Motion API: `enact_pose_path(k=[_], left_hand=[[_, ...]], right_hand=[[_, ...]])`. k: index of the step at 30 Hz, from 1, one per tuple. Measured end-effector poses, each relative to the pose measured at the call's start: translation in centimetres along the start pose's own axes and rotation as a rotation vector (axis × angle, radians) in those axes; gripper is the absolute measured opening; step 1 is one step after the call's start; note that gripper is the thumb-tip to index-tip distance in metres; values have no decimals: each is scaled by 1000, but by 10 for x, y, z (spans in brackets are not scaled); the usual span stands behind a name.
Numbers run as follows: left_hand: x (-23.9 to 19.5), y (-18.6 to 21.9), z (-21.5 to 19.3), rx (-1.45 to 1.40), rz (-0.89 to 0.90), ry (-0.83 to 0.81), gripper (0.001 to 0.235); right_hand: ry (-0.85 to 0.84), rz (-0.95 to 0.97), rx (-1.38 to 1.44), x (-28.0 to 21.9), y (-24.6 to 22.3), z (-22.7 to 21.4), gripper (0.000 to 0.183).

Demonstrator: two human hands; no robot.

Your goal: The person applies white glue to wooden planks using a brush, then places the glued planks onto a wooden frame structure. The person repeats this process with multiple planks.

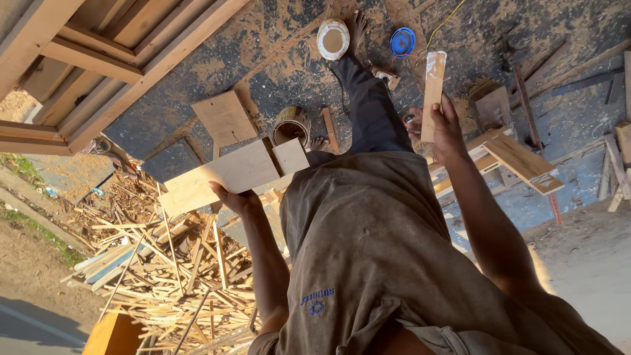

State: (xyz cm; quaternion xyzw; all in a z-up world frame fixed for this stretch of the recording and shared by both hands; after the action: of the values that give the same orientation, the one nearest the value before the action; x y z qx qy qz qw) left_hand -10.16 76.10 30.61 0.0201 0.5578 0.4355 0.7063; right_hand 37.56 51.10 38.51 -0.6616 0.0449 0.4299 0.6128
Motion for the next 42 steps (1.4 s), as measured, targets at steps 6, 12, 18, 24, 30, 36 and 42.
enact_pose_path(k=[6, 12, 18, 24, 30, 36, 42], left_hand=[[18, -34, 147, 177, 1, 118, 59], [25, -35, 241, 309, 34, 97, 68], [22, -58, 294, 393, 9, 110, 82], [57, -110, 316, 481, 8, 220, 80], [118, -172, 289, 615, -187, 293, 75], [131, -207, 237, 646, -320, 477, 77], [136, -201, 209, 647, -412, 596, 74]], right_hand=[[-131, 68, -277, 127, -19, -40, 45], [-156, -23, -509, 207, -15, -46, 37], [-41, -68, -437, 255, 9, -20, 26], [-28, -162, -654, 312, 86, 7, 24], [-121, -357, -909, 369, 191, 56, 28], [-271, -247, -1087, 416, 295, 97, 38], [-192, -149, -1228, 454, 369, 117, 38]])
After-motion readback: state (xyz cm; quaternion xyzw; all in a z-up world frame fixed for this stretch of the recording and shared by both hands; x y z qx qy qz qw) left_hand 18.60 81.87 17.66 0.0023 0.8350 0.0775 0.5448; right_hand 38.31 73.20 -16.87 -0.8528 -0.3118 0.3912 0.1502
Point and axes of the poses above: each hand's wrist, its own x-axis towards the middle knuckle, its own z-axis out of the palm, y = z × x, the point moved 1 cm from there along x, towards the middle knuckle, and after that the axes turned 13 degrees about -z, right-handed, at the moved point
